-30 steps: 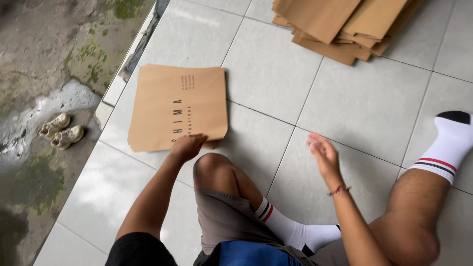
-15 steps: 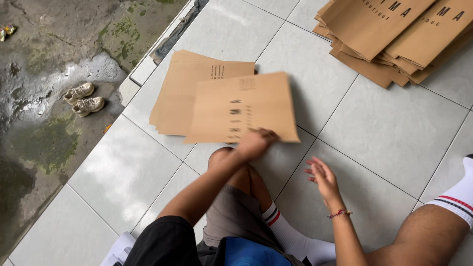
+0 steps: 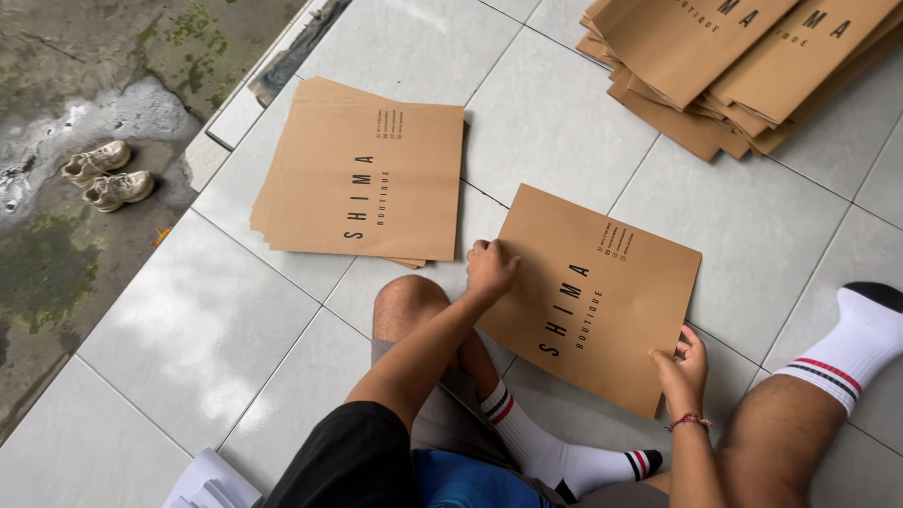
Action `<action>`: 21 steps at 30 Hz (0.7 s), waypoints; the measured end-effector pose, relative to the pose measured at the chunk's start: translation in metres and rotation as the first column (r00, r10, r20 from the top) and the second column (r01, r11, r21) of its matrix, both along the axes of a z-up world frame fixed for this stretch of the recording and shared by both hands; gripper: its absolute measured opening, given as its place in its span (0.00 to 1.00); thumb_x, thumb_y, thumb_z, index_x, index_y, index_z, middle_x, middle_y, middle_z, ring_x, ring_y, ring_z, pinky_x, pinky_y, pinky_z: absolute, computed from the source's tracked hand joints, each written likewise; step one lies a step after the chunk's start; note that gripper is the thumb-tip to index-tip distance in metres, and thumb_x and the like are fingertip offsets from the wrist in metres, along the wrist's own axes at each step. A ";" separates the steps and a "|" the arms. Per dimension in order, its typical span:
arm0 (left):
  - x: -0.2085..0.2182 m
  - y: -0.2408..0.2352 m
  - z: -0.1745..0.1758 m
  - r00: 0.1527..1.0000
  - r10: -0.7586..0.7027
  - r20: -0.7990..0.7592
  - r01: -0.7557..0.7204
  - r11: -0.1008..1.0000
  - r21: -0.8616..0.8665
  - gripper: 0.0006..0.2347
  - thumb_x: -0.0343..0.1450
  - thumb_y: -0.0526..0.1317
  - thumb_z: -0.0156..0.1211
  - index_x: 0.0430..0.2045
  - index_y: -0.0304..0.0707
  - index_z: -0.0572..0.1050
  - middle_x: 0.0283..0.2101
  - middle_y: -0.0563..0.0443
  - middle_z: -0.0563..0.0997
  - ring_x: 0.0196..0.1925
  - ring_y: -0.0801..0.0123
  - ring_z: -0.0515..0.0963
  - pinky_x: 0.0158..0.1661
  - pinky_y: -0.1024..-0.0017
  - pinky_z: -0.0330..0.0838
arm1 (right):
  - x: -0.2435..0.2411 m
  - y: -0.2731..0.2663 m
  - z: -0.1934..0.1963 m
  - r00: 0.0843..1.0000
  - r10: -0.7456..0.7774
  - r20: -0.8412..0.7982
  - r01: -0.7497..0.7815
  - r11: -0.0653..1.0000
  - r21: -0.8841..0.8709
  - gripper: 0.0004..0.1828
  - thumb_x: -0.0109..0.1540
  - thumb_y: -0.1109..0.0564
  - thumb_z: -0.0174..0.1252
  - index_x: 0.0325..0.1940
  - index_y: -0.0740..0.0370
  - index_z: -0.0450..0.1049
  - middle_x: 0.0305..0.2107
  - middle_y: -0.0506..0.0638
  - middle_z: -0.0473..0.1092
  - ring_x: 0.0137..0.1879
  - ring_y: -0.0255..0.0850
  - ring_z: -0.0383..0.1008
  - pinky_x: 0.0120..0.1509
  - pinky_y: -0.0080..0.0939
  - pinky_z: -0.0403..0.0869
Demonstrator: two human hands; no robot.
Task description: The person sits on a tiled floor and repeatedly folds flat brown paper bags labeled 'SHIMA BOUTIQUE' by hand. They fold the sides inward, crease the edges, and stack the finished bags into a pile.
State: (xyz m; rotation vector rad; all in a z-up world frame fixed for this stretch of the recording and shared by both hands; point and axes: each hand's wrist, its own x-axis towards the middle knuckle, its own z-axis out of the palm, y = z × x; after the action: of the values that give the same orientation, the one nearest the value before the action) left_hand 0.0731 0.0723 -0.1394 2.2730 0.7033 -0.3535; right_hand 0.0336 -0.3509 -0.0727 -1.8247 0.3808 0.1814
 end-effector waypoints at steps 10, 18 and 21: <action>-0.014 -0.012 0.043 0.927 -0.161 0.340 0.122 0.984 0.134 0.16 0.76 0.38 0.70 0.59 0.39 0.85 0.61 0.40 0.75 0.62 0.42 0.81 0.55 0.51 0.89 | 0.002 -0.028 -0.061 0.937 0.171 0.305 0.146 0.601 -0.786 0.37 0.52 0.51 0.87 0.61 0.62 0.82 0.56 0.56 0.73 0.65 0.55 0.79 0.72 0.54 0.77; 0.024 -0.009 -0.006 0.984 0.093 0.150 -0.033 0.930 -0.365 0.16 0.76 0.55 0.72 0.46 0.44 0.90 0.41 0.46 0.92 0.46 0.50 0.92 0.45 0.57 0.84 | 0.026 -0.048 -0.034 0.957 -0.196 -0.214 0.208 0.978 0.035 0.26 0.74 0.34 0.75 0.60 0.53 0.74 0.44 0.43 0.75 0.52 0.35 0.79 0.60 0.39 0.77; 0.027 0.007 -0.011 0.968 0.239 0.075 -0.158 0.815 -0.557 0.18 0.75 0.55 0.72 0.45 0.40 0.89 0.42 0.37 0.91 0.47 0.50 0.90 0.48 0.55 0.83 | 0.038 -0.036 0.033 0.906 -0.065 -0.417 0.237 0.896 0.376 0.11 0.72 0.39 0.72 0.51 0.42 0.81 0.42 0.37 0.80 0.50 0.32 0.84 0.60 0.34 0.79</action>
State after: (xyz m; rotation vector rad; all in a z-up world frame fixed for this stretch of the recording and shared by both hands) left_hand 0.1002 0.0792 -0.1508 1.6418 0.6573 -0.2482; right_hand 0.0713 -0.3866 -0.0397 -1.3159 0.7129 0.4895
